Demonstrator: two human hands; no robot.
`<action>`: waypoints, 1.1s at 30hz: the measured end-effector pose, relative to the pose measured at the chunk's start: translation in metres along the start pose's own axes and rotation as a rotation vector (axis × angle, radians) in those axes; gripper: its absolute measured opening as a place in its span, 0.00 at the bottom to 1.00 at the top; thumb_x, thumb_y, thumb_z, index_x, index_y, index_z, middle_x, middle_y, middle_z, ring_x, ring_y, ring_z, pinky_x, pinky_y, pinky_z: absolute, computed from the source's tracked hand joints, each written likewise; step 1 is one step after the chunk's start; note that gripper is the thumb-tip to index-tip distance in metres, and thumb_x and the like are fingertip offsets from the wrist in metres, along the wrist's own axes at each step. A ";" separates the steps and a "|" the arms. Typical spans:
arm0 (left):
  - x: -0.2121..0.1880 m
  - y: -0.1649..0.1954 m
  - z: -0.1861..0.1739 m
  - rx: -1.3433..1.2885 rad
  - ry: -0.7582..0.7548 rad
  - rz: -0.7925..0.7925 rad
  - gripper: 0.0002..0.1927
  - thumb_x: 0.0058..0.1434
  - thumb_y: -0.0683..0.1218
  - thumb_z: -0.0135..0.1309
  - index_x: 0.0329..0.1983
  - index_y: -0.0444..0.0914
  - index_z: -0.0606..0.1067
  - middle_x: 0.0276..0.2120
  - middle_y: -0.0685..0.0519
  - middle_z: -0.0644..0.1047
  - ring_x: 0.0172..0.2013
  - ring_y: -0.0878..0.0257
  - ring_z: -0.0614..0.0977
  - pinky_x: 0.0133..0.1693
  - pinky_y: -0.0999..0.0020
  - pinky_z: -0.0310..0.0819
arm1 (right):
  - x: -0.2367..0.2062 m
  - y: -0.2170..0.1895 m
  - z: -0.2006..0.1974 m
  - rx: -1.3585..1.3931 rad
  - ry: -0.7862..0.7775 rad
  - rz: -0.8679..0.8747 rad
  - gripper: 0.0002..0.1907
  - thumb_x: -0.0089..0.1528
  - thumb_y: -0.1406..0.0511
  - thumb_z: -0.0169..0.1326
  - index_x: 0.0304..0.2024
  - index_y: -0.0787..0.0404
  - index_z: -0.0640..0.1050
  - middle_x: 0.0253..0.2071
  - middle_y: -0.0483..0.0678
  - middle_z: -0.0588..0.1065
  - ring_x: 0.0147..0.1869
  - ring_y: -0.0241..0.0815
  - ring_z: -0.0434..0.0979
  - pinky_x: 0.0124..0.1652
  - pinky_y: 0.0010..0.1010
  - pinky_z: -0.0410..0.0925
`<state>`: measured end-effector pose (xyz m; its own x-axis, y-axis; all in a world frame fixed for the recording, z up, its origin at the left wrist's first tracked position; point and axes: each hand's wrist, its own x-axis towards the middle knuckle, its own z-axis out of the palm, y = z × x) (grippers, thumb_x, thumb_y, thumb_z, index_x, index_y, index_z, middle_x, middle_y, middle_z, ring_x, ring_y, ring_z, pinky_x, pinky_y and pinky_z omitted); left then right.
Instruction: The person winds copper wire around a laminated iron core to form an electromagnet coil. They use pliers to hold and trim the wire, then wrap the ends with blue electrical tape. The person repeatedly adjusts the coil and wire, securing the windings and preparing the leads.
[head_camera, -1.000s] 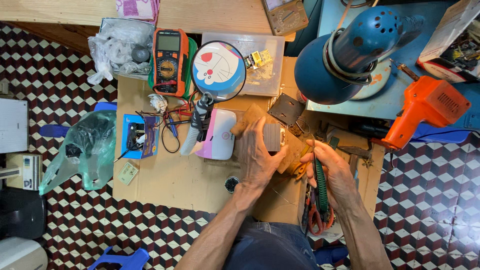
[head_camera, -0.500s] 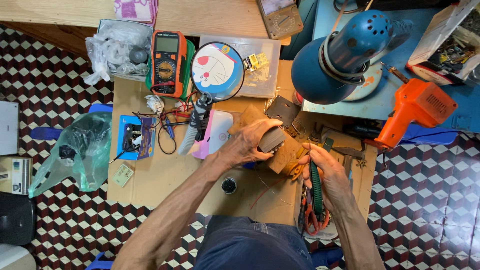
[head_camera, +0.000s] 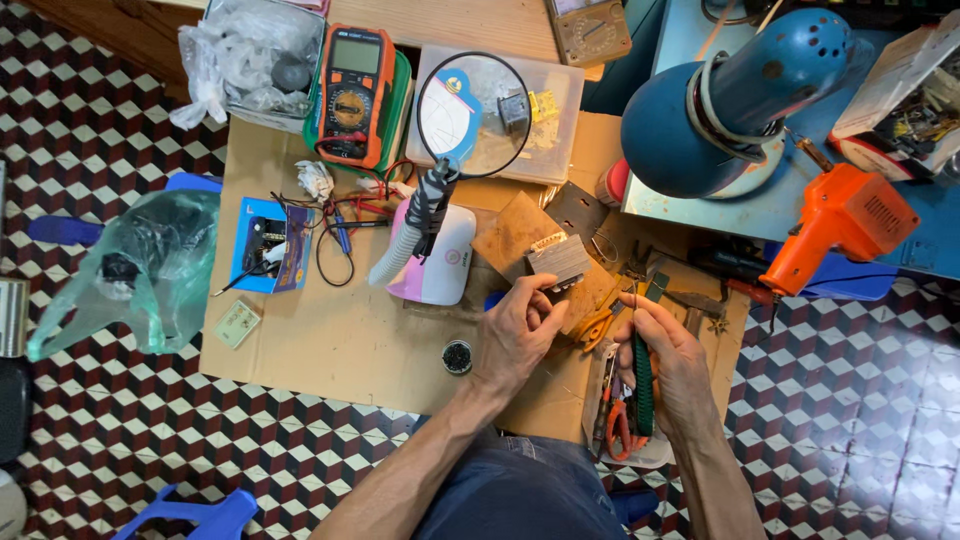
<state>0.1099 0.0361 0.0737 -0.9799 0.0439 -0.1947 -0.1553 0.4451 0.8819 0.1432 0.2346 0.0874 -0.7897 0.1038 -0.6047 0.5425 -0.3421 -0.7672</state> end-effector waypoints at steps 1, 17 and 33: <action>0.000 -0.003 0.002 -0.018 0.030 0.050 0.16 0.61 0.46 0.63 0.51 0.40 0.75 0.27 0.55 0.79 0.23 0.66 0.79 0.27 0.70 0.76 | -0.004 -0.001 0.006 -0.028 0.005 -0.011 0.24 0.68 0.61 0.49 0.63 0.67 0.72 0.33 0.47 0.73 0.26 0.30 0.70 0.21 0.18 0.66; 0.005 -0.024 -0.010 0.037 0.103 0.204 0.06 0.63 0.48 0.59 0.43 0.45 0.79 0.25 0.51 0.81 0.26 0.58 0.85 0.26 0.65 0.77 | 0.003 -0.008 0.083 -1.197 0.092 -0.629 0.15 0.61 0.64 0.61 0.47 0.64 0.78 0.36 0.53 0.72 0.36 0.47 0.76 0.37 0.38 0.70; 0.007 -0.022 -0.005 0.026 0.158 0.224 0.05 0.63 0.47 0.62 0.37 0.42 0.79 0.25 0.53 0.82 0.25 0.61 0.85 0.25 0.69 0.76 | 0.041 -0.007 0.070 -0.458 0.119 0.004 0.07 0.62 0.64 0.59 0.33 0.62 0.80 0.20 0.40 0.68 0.19 0.29 0.62 0.19 0.21 0.56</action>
<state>0.1057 0.0226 0.0550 -0.9972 0.0047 0.0749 0.0686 0.4628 0.8838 0.0868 0.1760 0.0825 -0.7634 0.2193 -0.6075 0.6372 0.1020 -0.7639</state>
